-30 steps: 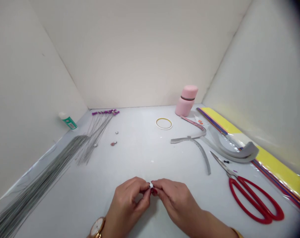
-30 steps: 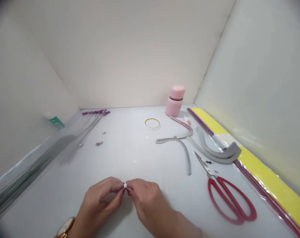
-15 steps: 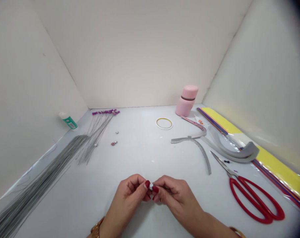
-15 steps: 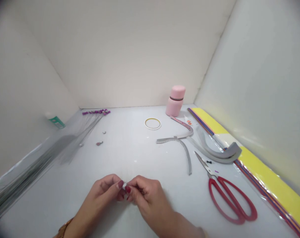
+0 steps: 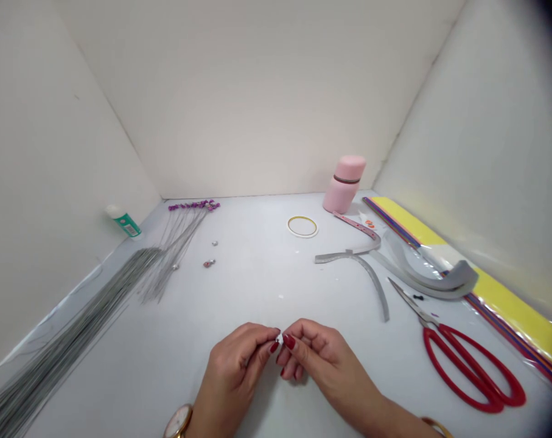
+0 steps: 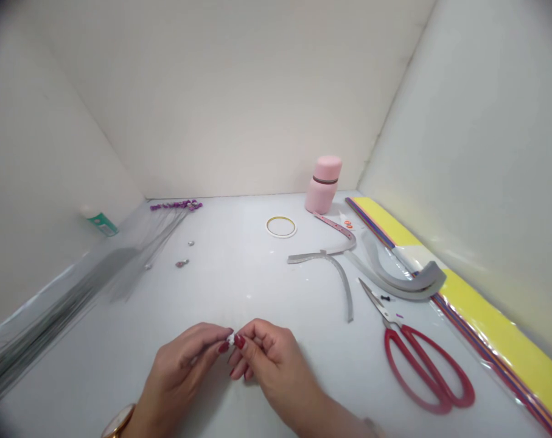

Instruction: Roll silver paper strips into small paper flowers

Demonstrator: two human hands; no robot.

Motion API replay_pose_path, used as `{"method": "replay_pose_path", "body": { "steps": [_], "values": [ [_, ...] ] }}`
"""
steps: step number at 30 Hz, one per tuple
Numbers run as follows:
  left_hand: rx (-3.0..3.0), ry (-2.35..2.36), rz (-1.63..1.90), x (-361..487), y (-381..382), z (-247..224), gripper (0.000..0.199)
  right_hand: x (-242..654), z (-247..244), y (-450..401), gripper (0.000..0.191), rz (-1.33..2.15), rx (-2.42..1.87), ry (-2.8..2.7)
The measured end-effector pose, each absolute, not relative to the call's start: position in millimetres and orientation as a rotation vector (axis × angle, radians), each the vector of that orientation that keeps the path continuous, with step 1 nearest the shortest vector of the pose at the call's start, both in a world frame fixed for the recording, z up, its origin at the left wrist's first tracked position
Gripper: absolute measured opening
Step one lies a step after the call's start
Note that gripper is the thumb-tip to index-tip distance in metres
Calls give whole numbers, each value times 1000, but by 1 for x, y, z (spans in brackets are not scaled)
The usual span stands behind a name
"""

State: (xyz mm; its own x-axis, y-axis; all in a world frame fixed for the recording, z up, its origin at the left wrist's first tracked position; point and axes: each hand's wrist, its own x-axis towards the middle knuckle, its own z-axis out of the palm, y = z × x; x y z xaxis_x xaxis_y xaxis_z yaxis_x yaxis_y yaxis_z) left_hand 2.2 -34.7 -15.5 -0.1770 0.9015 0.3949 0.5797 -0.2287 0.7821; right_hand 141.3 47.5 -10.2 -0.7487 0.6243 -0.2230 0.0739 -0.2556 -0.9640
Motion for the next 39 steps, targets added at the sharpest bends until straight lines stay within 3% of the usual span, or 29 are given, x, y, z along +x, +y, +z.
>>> {"method": "replay_pose_path", "body": {
  "steps": [8,14,24,30,39],
  "values": [
    [1915,1735,1297,3,-36,-16,19,139,-8,44,26,2176,-857,-1475],
    [2019,1819,1268,11,-36,-17,19,139,-9,37,27,2020,-862,-1579],
    [1515,1735,1365,8,-33,-12,14,144,-18,38,16,1626,-775,-1865],
    [1303,1633,1417,8,-33,-12,12,148,-22,42,21,1395,-702,-2054],
    [1120,1630,1406,10,-34,-20,17,145,-15,46,16,1381,-758,-2082]
  ]
}}
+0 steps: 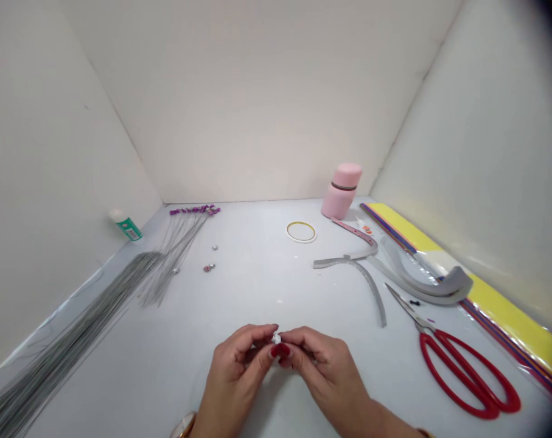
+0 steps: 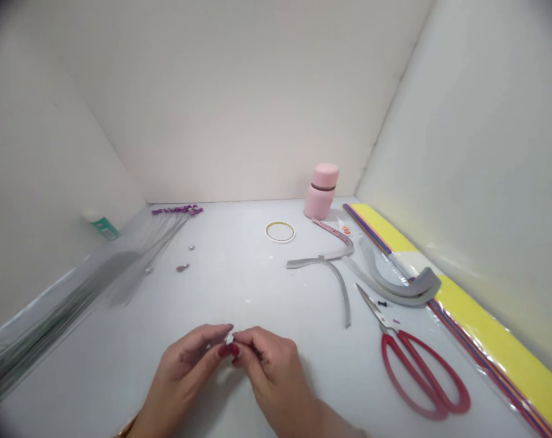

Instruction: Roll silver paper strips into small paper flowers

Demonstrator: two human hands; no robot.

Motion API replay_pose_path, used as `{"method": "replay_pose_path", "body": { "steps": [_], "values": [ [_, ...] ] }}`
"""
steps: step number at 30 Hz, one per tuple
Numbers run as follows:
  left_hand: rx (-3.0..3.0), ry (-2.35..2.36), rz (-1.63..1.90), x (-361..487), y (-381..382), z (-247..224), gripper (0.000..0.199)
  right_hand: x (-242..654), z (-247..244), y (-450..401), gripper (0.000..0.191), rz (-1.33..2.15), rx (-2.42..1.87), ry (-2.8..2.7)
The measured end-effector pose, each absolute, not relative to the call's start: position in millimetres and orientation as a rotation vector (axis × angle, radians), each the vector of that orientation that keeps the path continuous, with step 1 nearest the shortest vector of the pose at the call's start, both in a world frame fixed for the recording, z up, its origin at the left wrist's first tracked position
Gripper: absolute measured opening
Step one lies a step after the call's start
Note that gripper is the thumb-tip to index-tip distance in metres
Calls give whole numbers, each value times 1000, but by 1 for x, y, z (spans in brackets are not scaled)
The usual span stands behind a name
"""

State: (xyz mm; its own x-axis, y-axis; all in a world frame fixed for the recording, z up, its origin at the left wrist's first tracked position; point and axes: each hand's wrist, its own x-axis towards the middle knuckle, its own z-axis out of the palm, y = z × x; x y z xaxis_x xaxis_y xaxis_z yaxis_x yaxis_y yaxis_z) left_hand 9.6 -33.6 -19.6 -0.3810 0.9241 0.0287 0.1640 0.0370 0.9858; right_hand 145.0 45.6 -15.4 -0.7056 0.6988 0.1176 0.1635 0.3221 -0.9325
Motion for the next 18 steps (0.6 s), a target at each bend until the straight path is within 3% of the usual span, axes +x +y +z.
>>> {"method": "replay_pose_path", "body": {
  "steps": [8,18],
  "values": [
    [1191,1616,1465,14,-33,-12,13,140,-18,40,14,1527,-760,-1950],
    [518,1179,1561,23,-26,-11,10,136,-15,40,15,1648,-707,-1774]
  ]
}}
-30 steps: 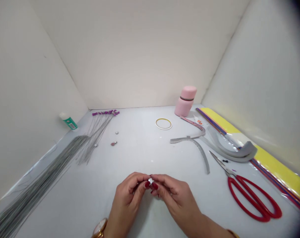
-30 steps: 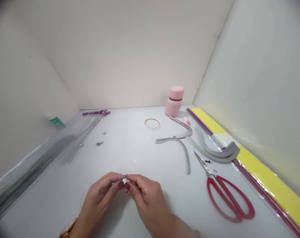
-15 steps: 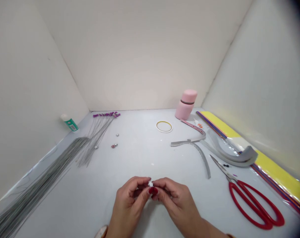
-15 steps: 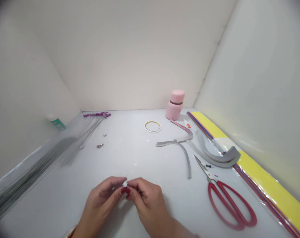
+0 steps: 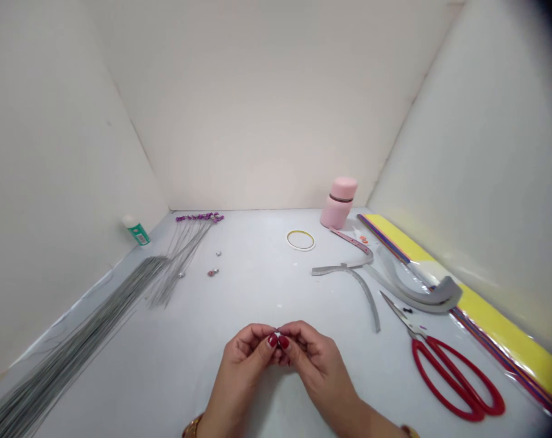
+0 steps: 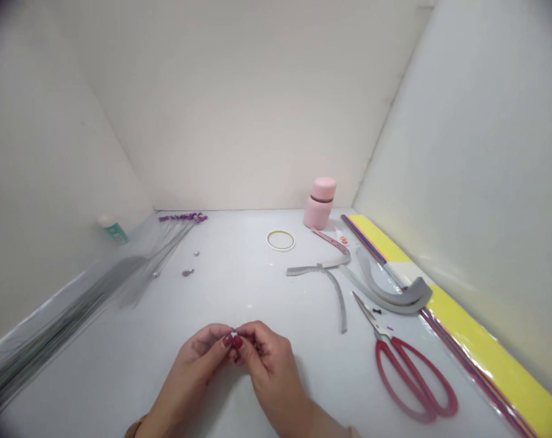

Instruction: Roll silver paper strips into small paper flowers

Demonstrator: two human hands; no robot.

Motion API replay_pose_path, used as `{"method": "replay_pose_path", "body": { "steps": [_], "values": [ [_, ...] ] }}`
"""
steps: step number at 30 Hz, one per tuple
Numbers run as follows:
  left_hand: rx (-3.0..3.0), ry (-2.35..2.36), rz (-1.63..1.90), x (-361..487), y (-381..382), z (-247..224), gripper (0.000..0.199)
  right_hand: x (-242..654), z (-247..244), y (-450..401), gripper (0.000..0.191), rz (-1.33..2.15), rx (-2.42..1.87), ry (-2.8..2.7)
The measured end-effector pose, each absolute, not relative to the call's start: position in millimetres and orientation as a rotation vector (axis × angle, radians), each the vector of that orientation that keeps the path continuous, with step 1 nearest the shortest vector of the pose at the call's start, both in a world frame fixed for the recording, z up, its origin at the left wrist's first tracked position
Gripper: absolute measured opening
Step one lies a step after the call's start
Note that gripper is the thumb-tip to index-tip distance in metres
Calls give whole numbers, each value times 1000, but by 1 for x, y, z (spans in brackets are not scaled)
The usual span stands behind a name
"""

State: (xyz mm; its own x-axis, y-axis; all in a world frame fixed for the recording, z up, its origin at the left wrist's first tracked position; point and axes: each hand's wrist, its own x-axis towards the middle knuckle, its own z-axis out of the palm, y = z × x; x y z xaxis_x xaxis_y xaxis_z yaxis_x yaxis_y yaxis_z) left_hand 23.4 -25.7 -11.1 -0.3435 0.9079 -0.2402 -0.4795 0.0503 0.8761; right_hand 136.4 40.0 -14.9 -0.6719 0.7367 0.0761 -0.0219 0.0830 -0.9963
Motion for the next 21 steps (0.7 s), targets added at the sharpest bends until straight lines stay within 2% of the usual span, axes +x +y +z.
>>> {"method": "replay_pose_path", "body": {
  "steps": [10,21],
  "values": [
    [153,947,1679,45,-22,-10,14,141,-10,41,19,1582,-748,-1823],
    [-116,810,1558,42,-21,-18,20,145,-16,50,18,1639,-771,-1934]
  ]
}}
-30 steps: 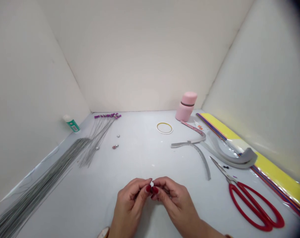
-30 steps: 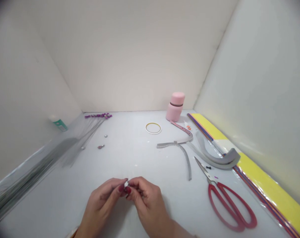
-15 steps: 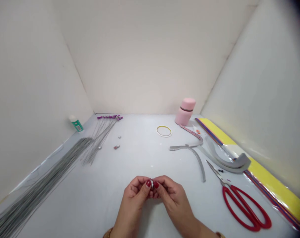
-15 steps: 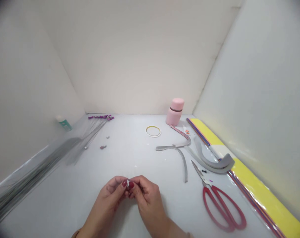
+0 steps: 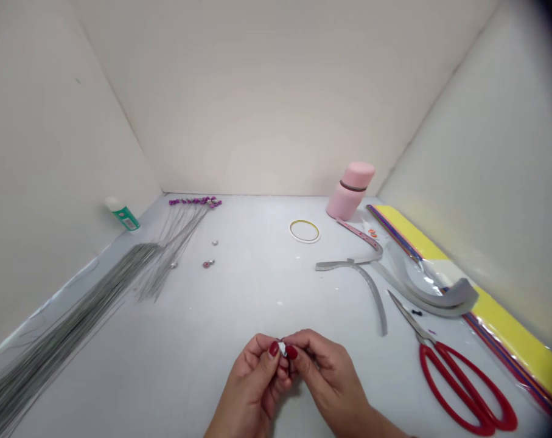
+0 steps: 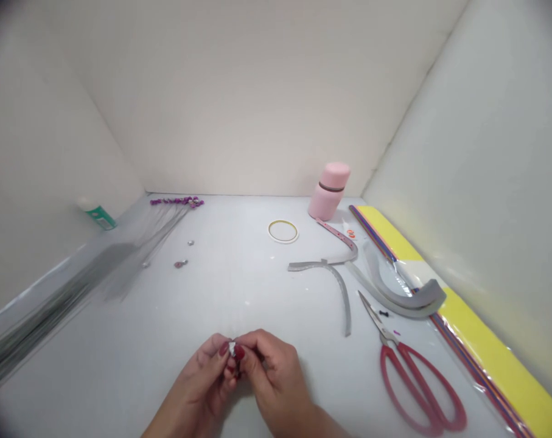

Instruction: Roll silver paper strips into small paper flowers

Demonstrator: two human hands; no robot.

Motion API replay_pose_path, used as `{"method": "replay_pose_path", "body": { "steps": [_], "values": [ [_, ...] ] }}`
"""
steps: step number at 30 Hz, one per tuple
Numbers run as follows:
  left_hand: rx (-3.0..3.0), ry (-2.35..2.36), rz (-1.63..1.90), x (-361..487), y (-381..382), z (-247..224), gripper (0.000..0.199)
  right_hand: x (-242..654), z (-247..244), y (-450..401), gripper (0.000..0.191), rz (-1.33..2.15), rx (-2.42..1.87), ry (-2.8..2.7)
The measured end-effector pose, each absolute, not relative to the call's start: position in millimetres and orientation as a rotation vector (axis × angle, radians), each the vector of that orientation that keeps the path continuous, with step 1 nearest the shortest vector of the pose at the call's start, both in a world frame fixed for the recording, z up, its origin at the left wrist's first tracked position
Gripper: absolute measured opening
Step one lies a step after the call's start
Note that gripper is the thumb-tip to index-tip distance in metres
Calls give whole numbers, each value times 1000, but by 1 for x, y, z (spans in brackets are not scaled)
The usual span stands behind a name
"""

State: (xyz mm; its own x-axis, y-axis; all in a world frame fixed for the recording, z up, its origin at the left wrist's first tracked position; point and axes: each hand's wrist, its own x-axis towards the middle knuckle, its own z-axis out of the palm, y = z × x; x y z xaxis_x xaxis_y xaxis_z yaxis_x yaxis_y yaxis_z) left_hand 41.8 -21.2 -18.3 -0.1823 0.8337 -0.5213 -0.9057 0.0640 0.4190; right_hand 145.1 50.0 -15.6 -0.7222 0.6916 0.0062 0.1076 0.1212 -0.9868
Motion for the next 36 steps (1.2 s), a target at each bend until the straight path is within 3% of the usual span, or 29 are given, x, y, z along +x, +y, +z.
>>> {"method": "replay_pose_path", "body": {
  "steps": [18,26,36],
  "values": [
    [-74,916,1566,46,-23,-27,26,147,-22,52,21,1036,-666,-2398],
    [139,1060,1573,39,-23,-19,19,142,-18,50,15,1479,-764,-2082],
    [342,1276,1632,38,-28,-20,18,146,-19,44,16,1468,-781,-1983]
  ]
}}
